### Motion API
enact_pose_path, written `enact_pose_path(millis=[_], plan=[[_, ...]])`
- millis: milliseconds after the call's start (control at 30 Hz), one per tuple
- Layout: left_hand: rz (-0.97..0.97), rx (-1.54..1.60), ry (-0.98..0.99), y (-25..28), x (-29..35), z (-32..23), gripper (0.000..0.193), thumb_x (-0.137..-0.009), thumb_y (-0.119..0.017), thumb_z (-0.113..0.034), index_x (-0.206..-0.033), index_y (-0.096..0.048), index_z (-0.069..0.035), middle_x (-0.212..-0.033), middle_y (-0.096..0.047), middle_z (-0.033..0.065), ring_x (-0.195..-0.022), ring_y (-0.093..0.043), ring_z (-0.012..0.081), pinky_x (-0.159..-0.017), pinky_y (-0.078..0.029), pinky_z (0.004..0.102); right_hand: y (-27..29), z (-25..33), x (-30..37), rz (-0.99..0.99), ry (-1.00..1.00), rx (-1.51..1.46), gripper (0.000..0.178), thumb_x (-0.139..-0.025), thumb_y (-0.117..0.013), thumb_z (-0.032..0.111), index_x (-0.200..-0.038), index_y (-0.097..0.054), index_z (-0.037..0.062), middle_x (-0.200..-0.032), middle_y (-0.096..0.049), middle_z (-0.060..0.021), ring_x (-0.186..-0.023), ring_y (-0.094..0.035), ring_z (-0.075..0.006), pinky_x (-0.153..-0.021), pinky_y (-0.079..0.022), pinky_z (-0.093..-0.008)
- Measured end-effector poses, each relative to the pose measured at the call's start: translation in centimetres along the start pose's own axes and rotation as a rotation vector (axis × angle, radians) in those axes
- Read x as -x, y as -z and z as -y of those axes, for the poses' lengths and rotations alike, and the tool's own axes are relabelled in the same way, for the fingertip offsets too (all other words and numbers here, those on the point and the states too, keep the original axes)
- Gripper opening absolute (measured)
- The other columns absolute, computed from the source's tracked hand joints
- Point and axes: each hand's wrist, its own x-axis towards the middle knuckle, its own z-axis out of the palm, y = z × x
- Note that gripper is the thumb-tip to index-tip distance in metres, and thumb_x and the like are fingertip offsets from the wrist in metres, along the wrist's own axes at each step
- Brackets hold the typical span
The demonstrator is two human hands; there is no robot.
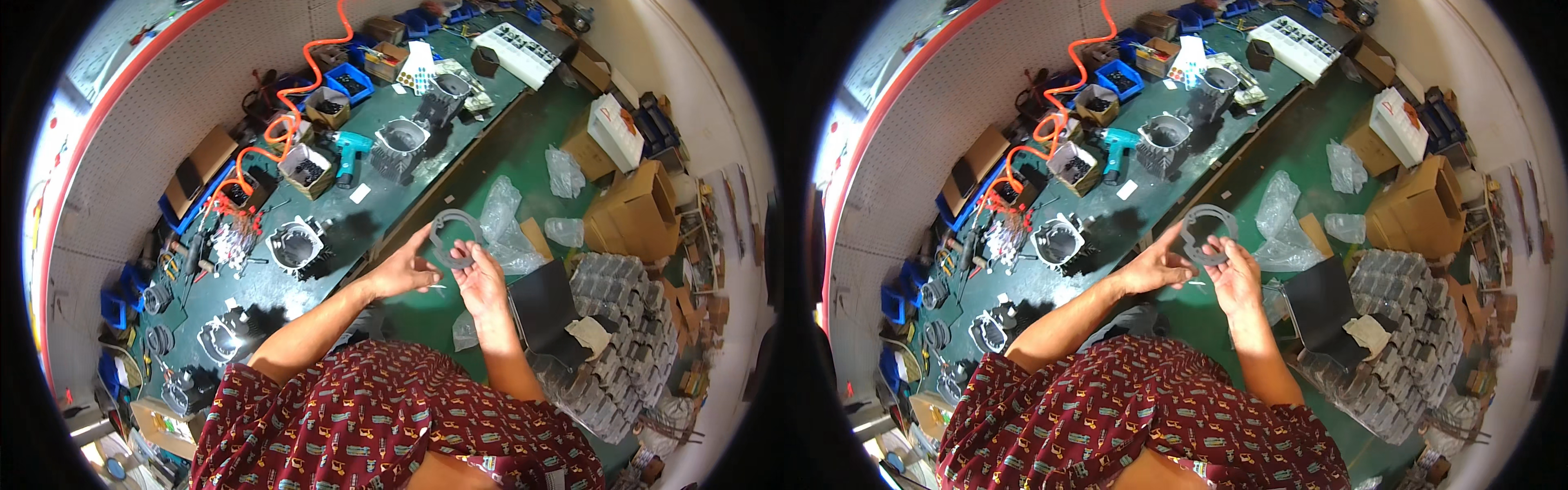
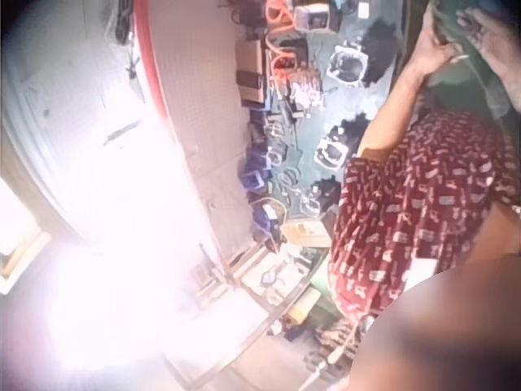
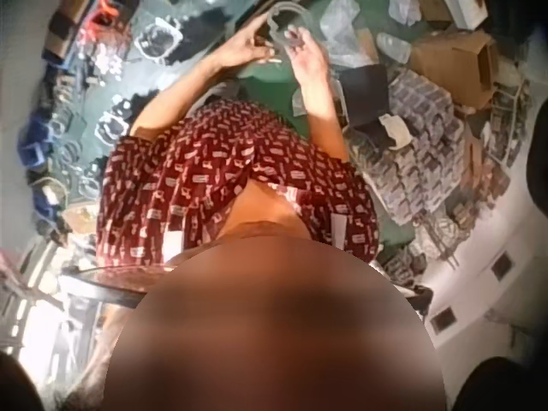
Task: The person assembles electrical components on a workbench. They handle cylindrical metal parts, use scissors to trim wires, and use a power drill to fasten parts together. The person places assembled units into a cardboard box.
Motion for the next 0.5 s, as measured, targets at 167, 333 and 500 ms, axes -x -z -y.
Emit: enact_pose_path(millis=[167,333,500], plan=[[0.047,-0.185,-0.059,1.4,-6.1,0.6,0.011,-0.099,-0.067,-0.009,-0.106,-0.070,-0.001,-0.093,-0.070,0.0016,-0.077,-0.061,0.0096,-0.070,-0.053,0.0266,-3.3,3.2,-2.4,0.033,0.069,0.051,0.017,-0.103,-0.064,0.018,-0.113,-0.066,0.0048,-0.120,-0.071,-0.0156,-0.105,-0.072,-0.0266,-0.088,-0.061,-0.0419],[-0.112,0.157,-0.038,3.9,-8.4,-1.7,0.021,-0.100,-0.062,-0.007,-0.120,-0.062,-0.001,-0.105,-0.070,0.0048,-0.086,-0.065,0.0100,-0.081,-0.057,0.0280,-3.4,5.3,-5.6,-0.023,0.186,0.165,0.016,-0.102,-0.066,0.016,-0.112,-0.065,0.0047,-0.115,-0.072,-0.0139,-0.102,-0.073,-0.0244,-0.084,-0.061,-0.0375],[-0.285,0.263,-0.100,5.1,-11.1,-2.8,0.018,-0.099,-0.070,-0.012,-0.112,-0.065,-0.001,-0.096,-0.070,0.0039,-0.083,-0.067,0.0097,-0.074,-0.059,0.0258,-3.9,5.8,-10.1,-0.078,0.153,0.279,0.016,-0.099,-0.071,0.014,-0.110,-0.064,0.0043,-0.114,-0.073,-0.0139,-0.099,-0.073,-0.0236,-0.083,-0.060,-0.0364]])
